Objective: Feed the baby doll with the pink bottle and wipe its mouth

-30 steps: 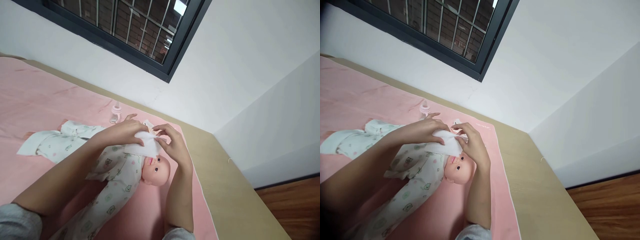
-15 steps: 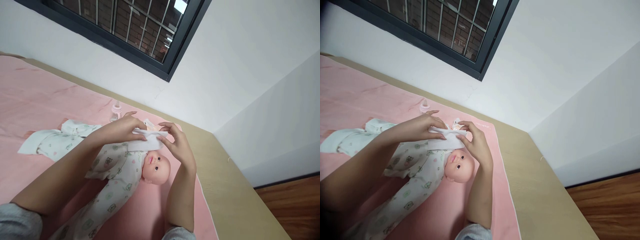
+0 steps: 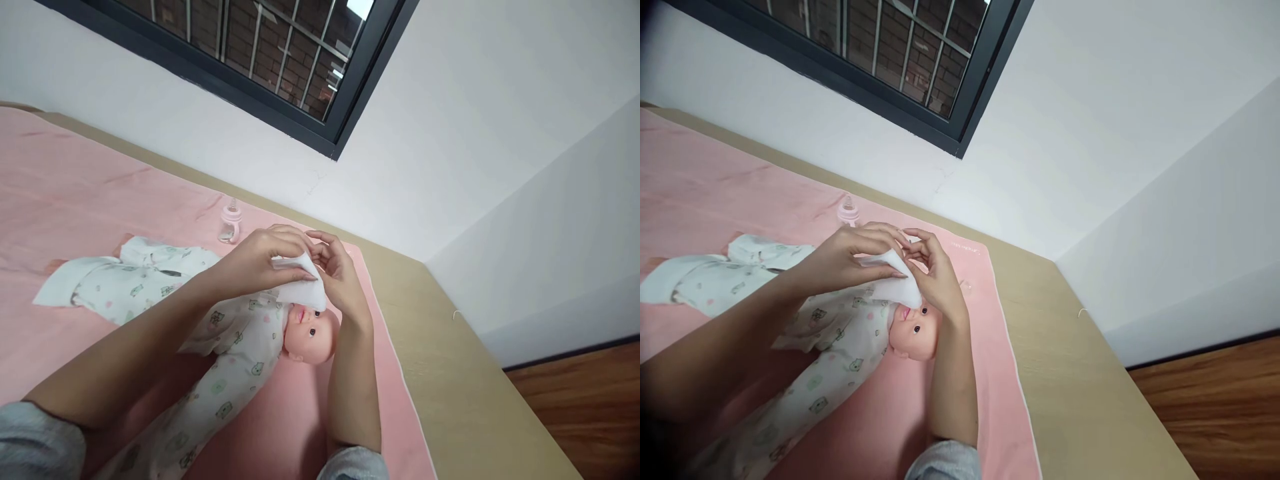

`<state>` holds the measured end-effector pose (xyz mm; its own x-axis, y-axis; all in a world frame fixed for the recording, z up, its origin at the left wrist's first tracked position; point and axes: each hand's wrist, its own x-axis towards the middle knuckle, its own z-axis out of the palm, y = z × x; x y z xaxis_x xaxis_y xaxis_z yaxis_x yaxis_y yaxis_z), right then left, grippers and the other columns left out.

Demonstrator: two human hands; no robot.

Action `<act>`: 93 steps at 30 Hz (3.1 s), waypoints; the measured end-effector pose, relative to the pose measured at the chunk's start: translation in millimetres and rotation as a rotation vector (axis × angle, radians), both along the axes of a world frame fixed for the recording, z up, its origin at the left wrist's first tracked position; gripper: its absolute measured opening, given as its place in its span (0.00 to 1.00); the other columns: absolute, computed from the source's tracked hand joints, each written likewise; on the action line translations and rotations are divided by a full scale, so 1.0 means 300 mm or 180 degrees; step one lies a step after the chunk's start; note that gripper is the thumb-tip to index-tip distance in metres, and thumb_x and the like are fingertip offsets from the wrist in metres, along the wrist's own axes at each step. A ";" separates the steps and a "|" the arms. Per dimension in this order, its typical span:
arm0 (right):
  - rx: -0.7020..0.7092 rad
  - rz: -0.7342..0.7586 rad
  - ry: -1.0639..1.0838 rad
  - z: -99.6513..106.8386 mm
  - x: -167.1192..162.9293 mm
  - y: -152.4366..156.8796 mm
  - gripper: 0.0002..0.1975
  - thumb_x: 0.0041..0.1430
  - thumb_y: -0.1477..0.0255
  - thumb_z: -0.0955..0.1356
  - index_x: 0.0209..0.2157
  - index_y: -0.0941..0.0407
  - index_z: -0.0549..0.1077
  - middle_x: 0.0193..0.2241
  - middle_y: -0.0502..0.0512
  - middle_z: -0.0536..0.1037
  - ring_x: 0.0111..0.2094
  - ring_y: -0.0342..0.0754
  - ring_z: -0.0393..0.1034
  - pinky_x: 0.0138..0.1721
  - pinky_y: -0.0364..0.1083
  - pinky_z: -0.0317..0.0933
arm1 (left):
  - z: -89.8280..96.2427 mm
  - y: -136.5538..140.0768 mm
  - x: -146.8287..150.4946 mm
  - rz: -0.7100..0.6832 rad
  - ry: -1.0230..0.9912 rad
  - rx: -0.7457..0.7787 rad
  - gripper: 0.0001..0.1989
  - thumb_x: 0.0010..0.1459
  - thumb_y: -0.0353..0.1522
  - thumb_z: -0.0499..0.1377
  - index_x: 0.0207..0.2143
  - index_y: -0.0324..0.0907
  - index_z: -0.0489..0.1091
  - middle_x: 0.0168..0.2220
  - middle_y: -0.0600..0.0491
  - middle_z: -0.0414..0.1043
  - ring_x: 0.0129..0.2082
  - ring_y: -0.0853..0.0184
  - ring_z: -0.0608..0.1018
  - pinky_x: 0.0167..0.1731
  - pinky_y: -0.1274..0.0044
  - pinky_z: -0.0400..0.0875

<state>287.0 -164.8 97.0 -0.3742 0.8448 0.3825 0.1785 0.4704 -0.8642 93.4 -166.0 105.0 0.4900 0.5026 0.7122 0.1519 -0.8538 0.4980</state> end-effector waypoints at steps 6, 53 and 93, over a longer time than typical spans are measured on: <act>-0.0265 -0.0174 0.0175 -0.030 0.096 0.069 0.23 0.56 0.62 0.71 0.52 0.51 0.66 0.37 0.52 0.77 0.43 0.46 0.72 0.52 0.50 0.65 | -0.017 -0.038 0.020 0.0284 0.0349 -0.1294 0.16 0.55 0.41 0.61 0.22 0.39 0.66 0.23 0.57 0.64 0.25 0.71 0.68 0.25 0.79 0.60; -0.1674 -0.0680 0.1407 -0.566 0.308 0.297 0.18 0.49 0.65 0.74 0.41 0.56 0.73 0.35 0.53 0.80 0.39 0.46 0.76 0.55 0.50 0.66 | -0.245 0.009 0.129 0.0865 0.1845 0.0433 0.14 0.54 0.19 0.52 0.26 0.41 0.74 0.33 0.50 0.77 0.36 0.63 0.73 0.39 0.70 0.60; -0.1629 -0.0695 0.1275 -0.567 0.307 0.301 0.17 0.50 0.65 0.74 0.41 0.54 0.73 0.35 0.52 0.80 0.40 0.45 0.76 0.55 0.50 0.65 | -0.247 0.022 0.132 0.0382 0.1716 0.0130 0.17 0.45 0.17 0.49 0.24 0.41 0.73 0.32 0.54 0.73 0.29 0.68 0.71 0.38 0.74 0.61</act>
